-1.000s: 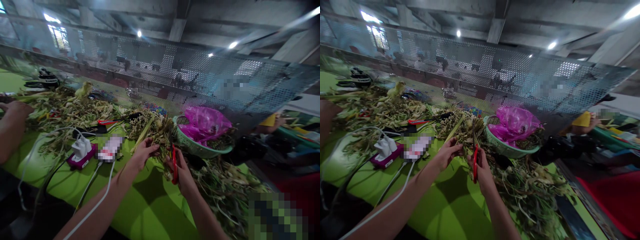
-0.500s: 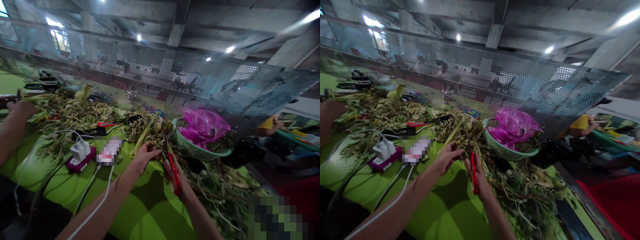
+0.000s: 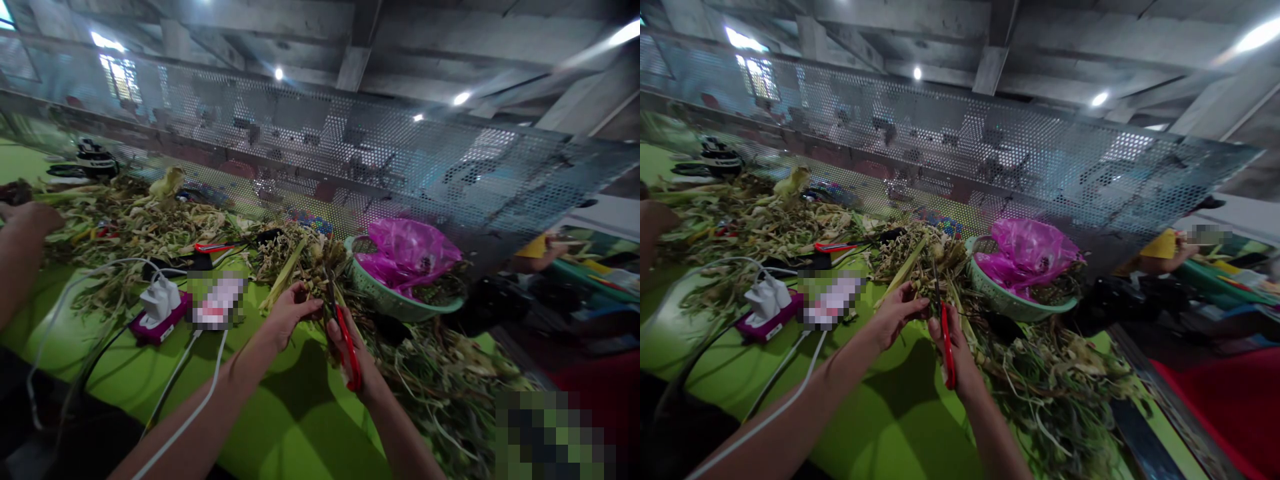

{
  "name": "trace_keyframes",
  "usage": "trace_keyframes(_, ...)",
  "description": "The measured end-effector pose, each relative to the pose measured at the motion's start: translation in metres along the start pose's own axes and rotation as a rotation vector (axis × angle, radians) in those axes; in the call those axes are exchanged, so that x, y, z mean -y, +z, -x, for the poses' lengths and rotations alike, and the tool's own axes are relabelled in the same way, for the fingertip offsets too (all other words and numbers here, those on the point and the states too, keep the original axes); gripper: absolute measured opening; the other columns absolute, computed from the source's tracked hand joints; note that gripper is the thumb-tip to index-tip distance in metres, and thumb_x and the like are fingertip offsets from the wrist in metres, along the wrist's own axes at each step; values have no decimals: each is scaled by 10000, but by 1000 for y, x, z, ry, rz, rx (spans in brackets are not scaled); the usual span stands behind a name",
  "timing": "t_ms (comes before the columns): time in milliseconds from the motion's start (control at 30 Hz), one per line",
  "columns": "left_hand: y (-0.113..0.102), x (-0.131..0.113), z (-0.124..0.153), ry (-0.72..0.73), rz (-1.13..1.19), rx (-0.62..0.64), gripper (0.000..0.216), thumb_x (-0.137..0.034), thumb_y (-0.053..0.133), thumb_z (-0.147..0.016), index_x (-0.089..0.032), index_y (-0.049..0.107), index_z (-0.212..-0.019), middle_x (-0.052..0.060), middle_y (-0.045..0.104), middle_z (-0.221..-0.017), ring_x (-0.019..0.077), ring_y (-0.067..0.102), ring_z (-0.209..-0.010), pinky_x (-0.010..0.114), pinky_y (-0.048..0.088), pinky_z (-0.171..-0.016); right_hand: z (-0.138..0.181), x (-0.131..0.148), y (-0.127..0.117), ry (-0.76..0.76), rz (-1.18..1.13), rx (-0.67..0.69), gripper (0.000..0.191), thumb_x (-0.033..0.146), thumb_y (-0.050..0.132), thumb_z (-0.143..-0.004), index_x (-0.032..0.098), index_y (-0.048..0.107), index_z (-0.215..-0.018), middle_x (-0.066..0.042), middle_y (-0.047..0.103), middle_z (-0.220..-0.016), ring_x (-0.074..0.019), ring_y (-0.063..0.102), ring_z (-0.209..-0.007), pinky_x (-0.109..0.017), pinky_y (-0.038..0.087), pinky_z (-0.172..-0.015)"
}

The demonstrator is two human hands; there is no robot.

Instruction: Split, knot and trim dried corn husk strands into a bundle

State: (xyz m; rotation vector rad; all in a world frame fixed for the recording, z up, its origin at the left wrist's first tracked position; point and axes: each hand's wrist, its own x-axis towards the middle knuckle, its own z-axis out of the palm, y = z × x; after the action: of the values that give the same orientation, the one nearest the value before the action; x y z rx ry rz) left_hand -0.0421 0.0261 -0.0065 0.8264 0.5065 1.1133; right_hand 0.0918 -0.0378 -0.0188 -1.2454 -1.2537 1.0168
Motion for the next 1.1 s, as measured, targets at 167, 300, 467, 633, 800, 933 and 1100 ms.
trace_keyframes(167, 0, -1, 0, -6, -11, -6, 435, -255, 808, -571, -140, 582, -924, 28, 644, -821, 103, 581, -655, 242, 472, -637, 0, -2, -2, 14, 52, -12, 691, 563, 573, -790, 292, 381, -1396, -32, 360, -1476, -242, 252, -1386, -452, 152, -1151)
trace_keyframes(300, 2, -2, 1, -10, -8, -8, 452, -257, 815, -556, -133, 573, -916, 21, 638, -798, 95, 576, -643, 235, 471, -630, -1, -7, -3, -4, 81, -32, 677, 571, 562, -794, 292, 398, -1388, -33, 393, -1457, -244, 221, -1395, -450, 180, -1145)
trace_keyframes(467, 2, -1, 1, -8, -4, -16, 436, -256, 816, -554, -135, 561, -885, 5, 626, -762, 89, 568, -618, 231, 472, -621, -2, -6, -3, -33, 112, -33, 685, 602, 550, -784, 279, 421, -1374, -56, 421, -1437, -250, 249, -1387, -450, 177, -1141)
trace_keyframes(633, 0, 0, 0, -15, 8, -20, 400, -236, 809, -566, -159, 589, -891, 27, 642, -809, 114, 581, -659, 257, 482, -651, -1, -6, -2, -4, 90, -101, 665, 585, 596, -759, 272, 473, -1333, -68, 476, -1386, -259, 372, -1322, -423, 294, -1098)
trace_keyframes(800, -1, 0, -1, -2, 6, -11, 384, -243, 798, -584, -176, 601, -907, 43, 649, -883, 140, 596, -722, 284, 491, -684, 2, 0, 6, 117, -64, -130, 651, 513, 694, -697, 251, 497, -1260, -10, 646, -780, -144, 588, -572, -244, 476, -475)
trace_keyframes(933, -3, 0, -2, -15, -7, -29, 393, -244, 799, -580, -166, 583, -898, 30, 645, -859, 125, 587, -693, 273, 485, -662, 2, 10, 7, 144, -123, -149, 523, 465, 736, -668, 238, 549, -1099, 80, 455, -535, -65, 370, -384, -180, 298, -342)
trace_keyframes(1100, -7, 4, -4, -37, -28, -24, 387, -250, 781, -605, -180, 574, -925, 17, 639, -830, 109, 583, -650, 236, 459, -602, -1, 21, -3, 47, -148, -163, 377, 446, 711, -706, 240, 590, -997, 55, 462, -579, -78, 410, -454, -181, 315, -370)
